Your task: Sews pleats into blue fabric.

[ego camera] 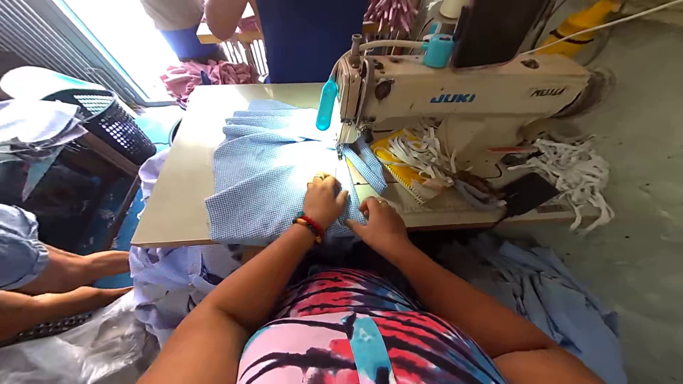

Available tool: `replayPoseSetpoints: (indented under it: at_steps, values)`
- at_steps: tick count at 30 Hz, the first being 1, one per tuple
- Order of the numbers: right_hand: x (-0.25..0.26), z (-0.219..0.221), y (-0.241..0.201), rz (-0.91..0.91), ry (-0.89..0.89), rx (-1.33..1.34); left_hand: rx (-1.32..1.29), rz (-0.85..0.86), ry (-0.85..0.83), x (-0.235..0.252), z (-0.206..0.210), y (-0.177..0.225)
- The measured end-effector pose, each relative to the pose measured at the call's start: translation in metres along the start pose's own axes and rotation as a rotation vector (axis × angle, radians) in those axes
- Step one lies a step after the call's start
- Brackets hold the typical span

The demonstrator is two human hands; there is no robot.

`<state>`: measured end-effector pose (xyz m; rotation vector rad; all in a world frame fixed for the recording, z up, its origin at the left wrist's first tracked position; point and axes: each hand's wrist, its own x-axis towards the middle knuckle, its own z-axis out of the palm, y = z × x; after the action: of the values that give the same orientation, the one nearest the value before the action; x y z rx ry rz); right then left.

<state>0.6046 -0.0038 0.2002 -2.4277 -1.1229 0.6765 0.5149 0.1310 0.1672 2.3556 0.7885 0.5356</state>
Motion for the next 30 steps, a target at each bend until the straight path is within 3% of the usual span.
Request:
replayPoseSetpoints:
  at_steps: [4,8,13,15,22,30]
  values:
    - [0.003,0.001,0.000,0.009,-0.012,-0.061,0.199,-0.044,-0.089,0.003,0.005,0.002]
    - [0.002,-0.002,-0.002,0.006,0.034,0.028,0.195,0.047,0.025,-0.001,0.002,0.002]
    - [0.013,0.012,0.002,0.056,0.089,0.748,0.135,0.156,0.148,-0.007,-0.009,-0.004]
    - [0.009,0.019,0.002,0.111,0.083,0.879,0.087,0.191,0.179,-0.009,-0.009,-0.008]
    - [-0.030,0.022,0.016,0.049,0.069,0.338,-0.019,0.299,0.089,-0.007,-0.012,-0.018]
    - [-0.054,0.028,0.048,0.140,0.029,0.295,0.096,0.186,-0.024,-0.006,-0.018,-0.019]
